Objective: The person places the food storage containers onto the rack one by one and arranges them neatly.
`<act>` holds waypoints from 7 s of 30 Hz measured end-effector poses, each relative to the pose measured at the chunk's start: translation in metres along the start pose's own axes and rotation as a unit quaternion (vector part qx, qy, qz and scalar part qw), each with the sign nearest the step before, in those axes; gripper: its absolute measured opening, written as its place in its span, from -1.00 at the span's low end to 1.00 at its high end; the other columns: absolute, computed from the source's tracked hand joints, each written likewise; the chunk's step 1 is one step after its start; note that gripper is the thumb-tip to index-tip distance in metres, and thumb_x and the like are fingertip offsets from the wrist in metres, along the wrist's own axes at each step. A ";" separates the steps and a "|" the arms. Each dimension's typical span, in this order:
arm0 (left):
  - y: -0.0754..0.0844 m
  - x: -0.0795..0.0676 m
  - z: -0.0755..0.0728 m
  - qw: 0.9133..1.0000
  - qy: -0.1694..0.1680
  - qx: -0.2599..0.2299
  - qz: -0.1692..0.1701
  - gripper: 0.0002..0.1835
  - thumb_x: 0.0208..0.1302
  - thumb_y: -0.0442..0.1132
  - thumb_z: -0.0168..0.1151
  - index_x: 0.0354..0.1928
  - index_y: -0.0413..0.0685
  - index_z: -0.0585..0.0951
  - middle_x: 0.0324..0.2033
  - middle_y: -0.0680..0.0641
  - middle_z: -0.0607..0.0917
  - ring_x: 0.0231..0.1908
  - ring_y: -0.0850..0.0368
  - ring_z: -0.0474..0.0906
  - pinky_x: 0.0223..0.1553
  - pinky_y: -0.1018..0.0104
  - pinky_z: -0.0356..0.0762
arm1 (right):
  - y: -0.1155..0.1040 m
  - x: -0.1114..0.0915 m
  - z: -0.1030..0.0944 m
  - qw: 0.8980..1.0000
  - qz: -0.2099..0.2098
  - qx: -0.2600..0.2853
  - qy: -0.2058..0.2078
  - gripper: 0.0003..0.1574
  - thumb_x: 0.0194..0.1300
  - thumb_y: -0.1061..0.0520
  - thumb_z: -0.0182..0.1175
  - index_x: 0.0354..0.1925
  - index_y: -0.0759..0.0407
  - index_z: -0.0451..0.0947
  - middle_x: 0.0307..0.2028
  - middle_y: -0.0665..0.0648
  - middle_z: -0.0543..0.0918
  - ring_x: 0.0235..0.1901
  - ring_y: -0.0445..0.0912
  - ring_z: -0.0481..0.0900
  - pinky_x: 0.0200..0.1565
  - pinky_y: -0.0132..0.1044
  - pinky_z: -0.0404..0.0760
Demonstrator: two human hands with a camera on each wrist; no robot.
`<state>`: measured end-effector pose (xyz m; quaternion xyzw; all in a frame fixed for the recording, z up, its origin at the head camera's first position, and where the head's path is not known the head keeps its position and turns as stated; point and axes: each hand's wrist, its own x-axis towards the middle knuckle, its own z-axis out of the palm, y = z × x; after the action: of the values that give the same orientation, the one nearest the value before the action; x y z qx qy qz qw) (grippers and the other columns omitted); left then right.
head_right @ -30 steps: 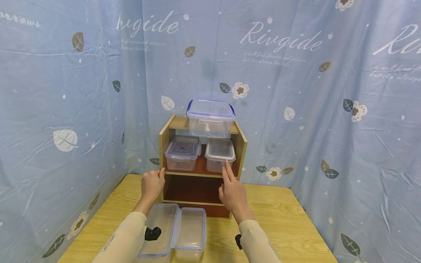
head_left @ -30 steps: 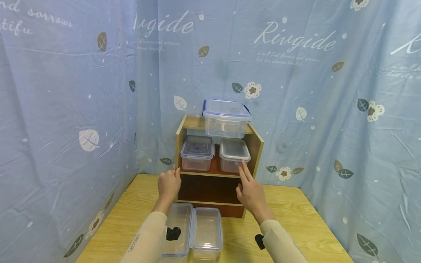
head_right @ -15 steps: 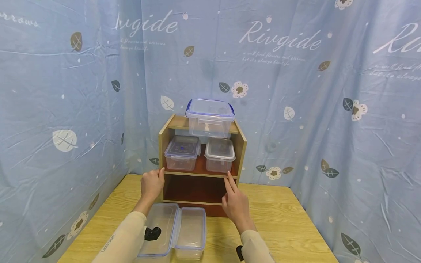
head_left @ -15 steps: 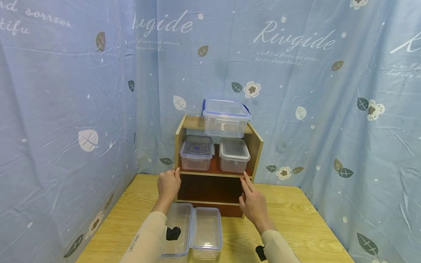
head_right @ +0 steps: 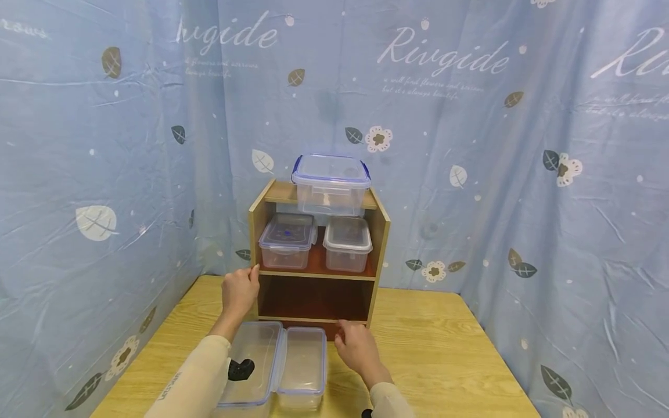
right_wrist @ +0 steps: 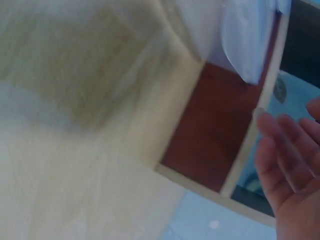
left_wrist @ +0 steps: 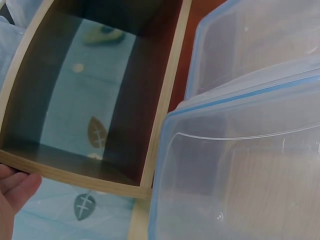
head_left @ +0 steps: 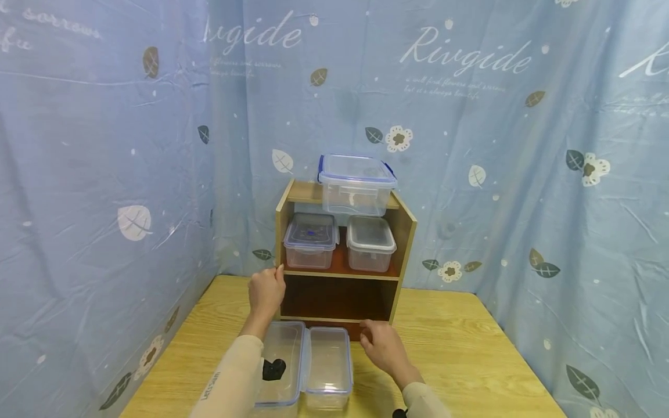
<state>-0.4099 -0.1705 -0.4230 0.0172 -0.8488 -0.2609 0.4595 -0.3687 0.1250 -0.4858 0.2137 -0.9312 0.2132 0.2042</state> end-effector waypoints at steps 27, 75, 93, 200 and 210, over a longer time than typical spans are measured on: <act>-0.002 0.001 0.000 1.000 -0.005 0.006 0.004 -0.52 0.35 -0.17 0.14 -0.72 -0.27 0.58 -0.63 -0.31 0.69 -0.54 -0.38 0.62 -0.50 -0.14 0.52 | -0.010 -0.040 0.051 0.899 0.200 0.358 -0.153 -0.40 0.35 -0.07 0.18 0.00 0.47 0.42 -0.67 0.00 0.51 -0.70 -0.20 0.50 -0.62 -0.32 0.55; -0.003 0.000 0.002 1.000 -0.010 0.000 -0.004 -0.50 0.37 -0.15 0.14 -0.73 -0.26 0.58 -0.66 -0.30 0.68 -0.57 -0.34 0.62 -0.55 -0.11 0.50 | 0.001 -0.043 0.043 0.817 0.284 0.497 -0.073 -0.66 0.18 0.13 0.28 -0.36 0.16 0.26 -0.74 -0.12 0.26 -0.78 -0.33 0.13 -0.72 -0.48 0.16; -0.004 0.000 0.003 1.000 -0.004 -0.004 -0.010 -0.52 0.37 -0.14 0.15 -0.69 -0.29 0.62 -0.64 -0.31 0.68 -0.57 -0.35 0.62 -0.55 -0.13 0.51 | -0.015 -0.030 0.017 0.867 0.275 0.412 -0.049 -0.67 0.08 0.14 0.32 -0.36 0.19 0.33 -0.69 -0.10 0.30 -0.75 -0.29 0.13 -0.71 -0.49 0.15; 0.001 -0.001 -0.003 0.999 -0.013 0.009 -0.027 -0.46 0.37 -0.11 0.16 -0.79 -0.21 0.53 -0.69 -0.27 0.66 -0.65 -0.26 0.60 -0.64 -0.05 0.48 | -0.066 0.053 0.042 0.907 0.099 0.378 -0.158 -0.09 0.29 0.22 0.21 0.50 -0.06 0.08 0.54 0.25 -0.05 -0.19 0.07 0.70 -0.35 -0.17 0.64; 0.005 -0.007 0.001 0.999 -0.018 0.014 -0.022 -0.46 0.37 -0.11 0.15 -0.80 -0.18 0.52 -0.71 -0.24 0.65 -0.68 -0.22 0.58 -0.69 0.00 0.44 | -0.066 0.046 0.042 0.907 0.125 0.364 -0.174 0.15 0.23 0.17 0.26 0.55 0.00 -0.21 0.54 0.32 -0.20 -0.06 0.07 0.59 -0.37 -0.20 0.57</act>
<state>-0.4057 -0.1636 -0.4270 0.0373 -0.8600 -0.2594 0.4378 -0.3867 0.0365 -0.4782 0.1885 -0.8290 0.5201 -0.0813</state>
